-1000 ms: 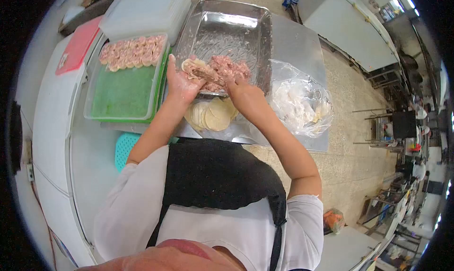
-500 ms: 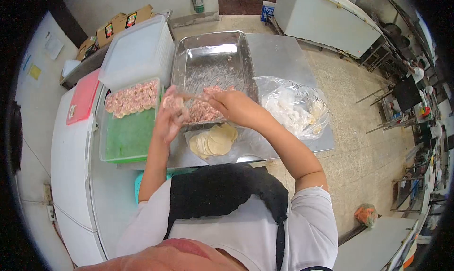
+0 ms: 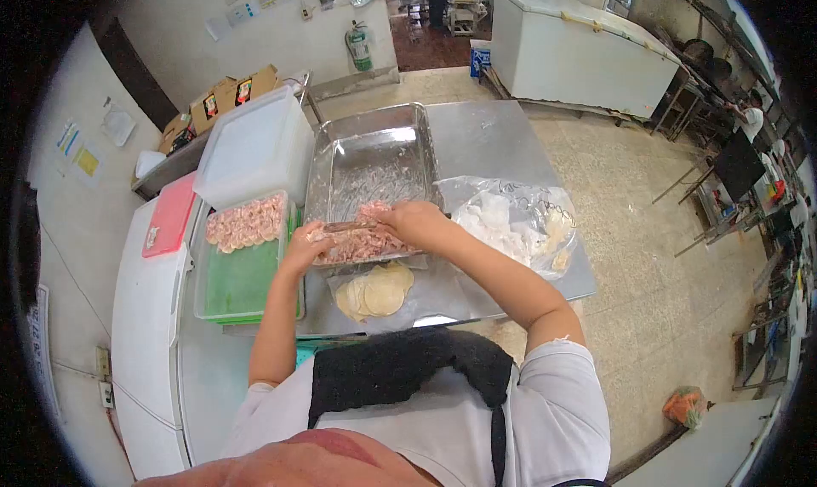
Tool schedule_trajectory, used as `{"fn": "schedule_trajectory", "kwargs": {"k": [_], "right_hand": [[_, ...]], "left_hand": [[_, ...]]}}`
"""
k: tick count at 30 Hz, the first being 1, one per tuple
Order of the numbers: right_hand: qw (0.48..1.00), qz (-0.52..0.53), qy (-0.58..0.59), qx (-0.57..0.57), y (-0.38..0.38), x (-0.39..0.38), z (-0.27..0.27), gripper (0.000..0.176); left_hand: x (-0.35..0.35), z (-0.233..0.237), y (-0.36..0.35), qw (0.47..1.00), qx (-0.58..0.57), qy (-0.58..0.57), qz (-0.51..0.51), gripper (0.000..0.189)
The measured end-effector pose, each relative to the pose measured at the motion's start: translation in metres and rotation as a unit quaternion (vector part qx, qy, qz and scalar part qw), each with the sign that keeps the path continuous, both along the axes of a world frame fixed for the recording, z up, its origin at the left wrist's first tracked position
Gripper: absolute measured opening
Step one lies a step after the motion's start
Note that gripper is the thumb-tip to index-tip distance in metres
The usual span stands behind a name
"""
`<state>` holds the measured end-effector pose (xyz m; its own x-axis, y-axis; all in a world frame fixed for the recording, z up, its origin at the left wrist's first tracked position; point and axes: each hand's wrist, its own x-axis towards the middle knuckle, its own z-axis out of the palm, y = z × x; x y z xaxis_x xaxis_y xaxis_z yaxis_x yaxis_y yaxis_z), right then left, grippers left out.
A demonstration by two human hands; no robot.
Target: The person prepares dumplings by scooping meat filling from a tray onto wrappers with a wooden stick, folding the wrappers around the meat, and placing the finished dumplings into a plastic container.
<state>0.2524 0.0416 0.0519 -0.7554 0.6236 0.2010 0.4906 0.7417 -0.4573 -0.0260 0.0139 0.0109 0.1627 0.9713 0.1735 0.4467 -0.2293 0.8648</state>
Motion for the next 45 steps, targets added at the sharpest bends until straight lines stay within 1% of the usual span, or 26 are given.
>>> {"fn": "schedule_trajectory", "kwargs": {"k": [1,2,5,7,9,11,13,14,15,16,18,20,22,23,25,28,29,31,32,34,35,37,39,41,43,45], "right_hand": [[0.998,-0.051,-0.024,0.038,-0.008,-0.003,0.005,0.025],[0.991,-0.100,-0.048,0.076,-0.015,-0.005,0.008,0.025],[0.989,-0.028,0.040,0.141,-0.010,-0.013,-0.038,0.037],[0.992,-0.033,0.050,0.114,0.009,-0.001,-0.069,0.029],[0.970,-0.101,-0.218,0.049,0.028,0.019,-0.077,0.022],[0.973,-0.123,-0.192,0.033,0.027,0.035,-0.057,0.021],[0.974,-0.143,-0.173,0.012,0.017,0.047,-0.034,0.022],[0.991,-0.125,-0.054,-0.003,0.013,0.051,-0.022,0.025],[0.992,-0.105,0.068,-0.017,0.011,0.054,-0.014,0.028],[0.992,-0.103,0.070,-0.016,0.006,0.051,-0.010,0.028],[0.980,0.028,0.192,-0.049,-0.010,0.037,-0.007,0.031],[0.985,0.053,0.157,-0.056,-0.017,0.034,-0.008,0.030],[0.988,0.075,0.120,-0.061,-0.023,0.040,0.000,0.030],[0.995,0.043,0.090,0.004,-0.026,0.047,0.008,0.028],[0.991,-0.024,0.029,0.131,-0.035,0.057,0.023,0.024],[0.981,-0.031,0.050,0.186,-0.054,0.052,0.009,0.021],[0.981,-0.032,0.048,0.187,-0.053,0.057,0.008,0.021],[0.992,-0.057,0.018,0.109,-0.047,0.069,0.015,0.023],[0.992,-0.057,0.018,0.113,-0.045,0.078,0.021,0.023],[0.995,-0.059,0.048,0.067,-0.051,0.094,0.039,0.025],[0.995,-0.063,0.046,0.067,-0.058,0.099,0.047,0.025],[0.993,-0.046,0.098,0.038,-0.069,0.107,0.059,0.027],[0.995,-0.035,0.093,0.030,-0.077,0.106,0.057,0.028],[0.995,-0.022,0.092,0.023,-0.082,0.100,0.044,0.029],[0.994,0.026,0.104,-0.008,-0.077,0.094,0.024,0.029],[0.997,0.009,0.078,0.013,-0.071,0.101,0.023,0.029]], "left_hand": [[-0.003,-0.014,0.008,0.978,-0.151,-0.134,0.056,0.016],[-0.005,-0.024,0.014,0.979,-0.145,-0.132,0.058,0.016],[-0.004,-0.036,0.015,0.982,-0.156,-0.084,0.058,0.027],[0.004,-0.038,0.009,0.985,-0.147,-0.032,0.086,0.041],[0.014,-0.016,-0.007,0.983,-0.145,-0.068,0.095,0.042],[0.021,0.015,-0.023,0.979,-0.146,-0.102,0.100,0.042],[0.031,0.034,-0.035,0.992,-0.092,-0.055,0.068,0.055],[0.034,0.034,-0.034,0.992,-0.091,-0.054,0.069,0.055],[0.037,0.033,-0.032,0.998,0.016,0.006,0.056,0.055],[0.038,0.032,-0.030,0.989,0.123,0.068,0.042,0.055],[0.035,0.023,-0.023,0.994,0.084,0.069,0.015,0.052],[0.035,0.018,-0.023,0.997,0.043,0.068,-0.018,0.049],[0.058,0.050,-0.035,0.990,0.047,0.130,-0.038,0.030],[0.058,0.044,-0.035,0.989,0.051,0.130,-0.039,0.030],[0.055,0.025,-0.037,0.997,0.026,0.065,0.039,0.030],[0.062,0.020,-0.036,0.986,0.096,0.129,0.042,0.034],[0.064,0.020,-0.037,0.986,0.097,0.127,0.042,0.034],[0.081,0.045,-0.044,0.991,-0.060,0.119,0.016,0.060],[0.086,0.051,-0.049,0.991,-0.056,0.118,0.016,0.060],[0.095,0.058,-0.062,0.998,-0.062,0.012,0.024,0.064],[0.099,0.061,-0.066,0.998,-0.063,0.011,0.020,0.064],[0.108,0.069,-0.072,0.992,0.112,0.056,-0.004,0.056],[0.110,0.069,-0.077,0.992,0.089,0.087,0.001,0.051],[0.104,0.053,-0.072,0.988,0.113,0.087,-0.054,0.045],[0.106,0.059,-0.076,0.987,0.104,0.109,-0.049,0.043],[0.107,0.062,-0.076,0.986,0.098,0.130,-0.044,0.041]]}}
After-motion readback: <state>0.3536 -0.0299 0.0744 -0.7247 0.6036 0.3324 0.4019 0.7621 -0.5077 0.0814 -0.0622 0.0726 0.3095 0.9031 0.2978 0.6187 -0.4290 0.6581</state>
